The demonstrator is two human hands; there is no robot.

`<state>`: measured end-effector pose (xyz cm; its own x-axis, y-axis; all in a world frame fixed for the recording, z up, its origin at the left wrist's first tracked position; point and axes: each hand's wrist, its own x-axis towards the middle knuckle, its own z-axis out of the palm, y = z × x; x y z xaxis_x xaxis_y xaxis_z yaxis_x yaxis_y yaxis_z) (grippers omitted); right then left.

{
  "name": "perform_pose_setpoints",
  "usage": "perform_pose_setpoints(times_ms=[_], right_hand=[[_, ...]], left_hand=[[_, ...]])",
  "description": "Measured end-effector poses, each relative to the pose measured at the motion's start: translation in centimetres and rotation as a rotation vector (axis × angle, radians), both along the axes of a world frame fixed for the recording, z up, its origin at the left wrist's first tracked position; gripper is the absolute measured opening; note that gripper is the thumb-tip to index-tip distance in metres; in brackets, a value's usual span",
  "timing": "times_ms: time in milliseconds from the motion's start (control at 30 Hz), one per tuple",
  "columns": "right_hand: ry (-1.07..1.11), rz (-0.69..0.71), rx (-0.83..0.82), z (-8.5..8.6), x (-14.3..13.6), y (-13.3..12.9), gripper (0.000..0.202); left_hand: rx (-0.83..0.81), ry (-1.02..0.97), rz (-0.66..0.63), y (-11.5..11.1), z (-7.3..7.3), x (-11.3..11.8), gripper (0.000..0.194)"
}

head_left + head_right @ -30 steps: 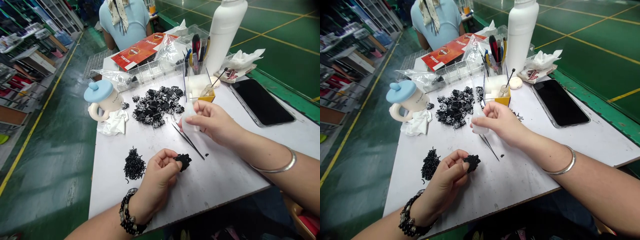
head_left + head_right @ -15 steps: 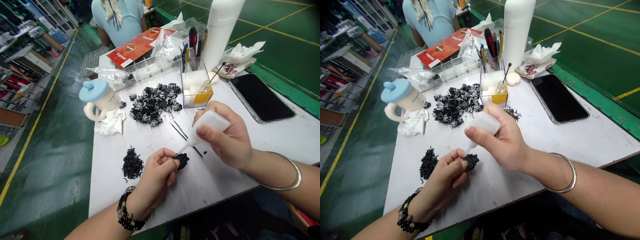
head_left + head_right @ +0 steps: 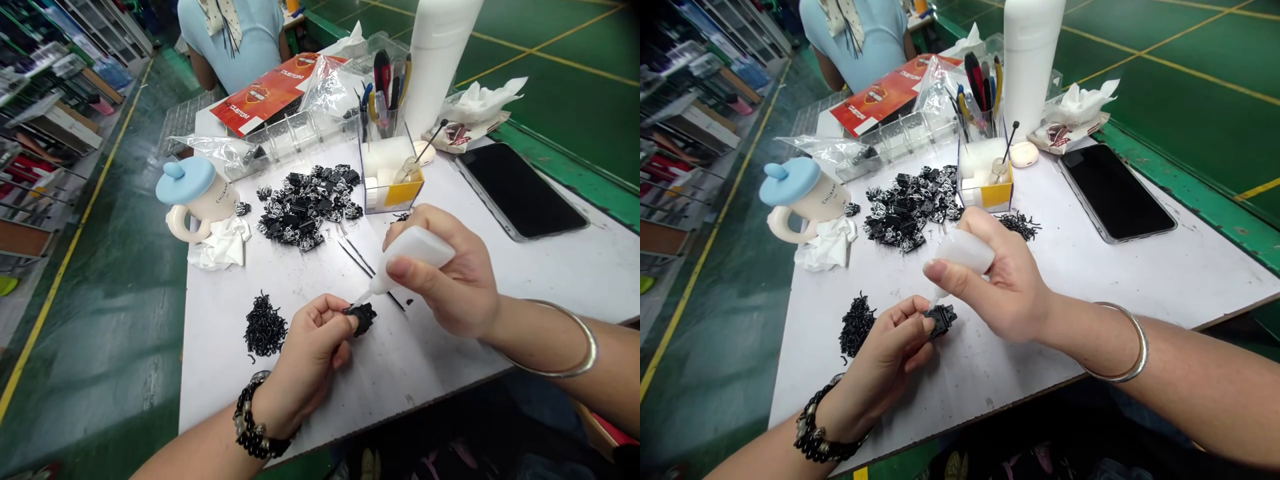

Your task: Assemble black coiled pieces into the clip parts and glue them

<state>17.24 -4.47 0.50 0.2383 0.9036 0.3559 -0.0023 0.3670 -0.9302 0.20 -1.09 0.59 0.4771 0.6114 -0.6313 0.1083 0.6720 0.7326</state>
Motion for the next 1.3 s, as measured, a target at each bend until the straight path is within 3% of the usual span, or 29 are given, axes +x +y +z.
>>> perform_pose_setpoints(times_ms=[600,833,1300], right_hand=[[-0.017,0.009,0.010,-0.05,0.03,-0.01,0.026],[0.040,-0.053,0.006,-0.06,0.01,0.08,0.028],[0.038,-0.012,0.024,-0.15,-0.05,0.17,0.027]], left_hand=[[-0.009,0.012,0.001,-0.09,0.00,0.02,0.022],[-0.016,0.007,0.004,-0.07,0.04,-0.03,0.023],[-0.008,0.003,0.000,-0.06,0.06,-0.06,0.023]])
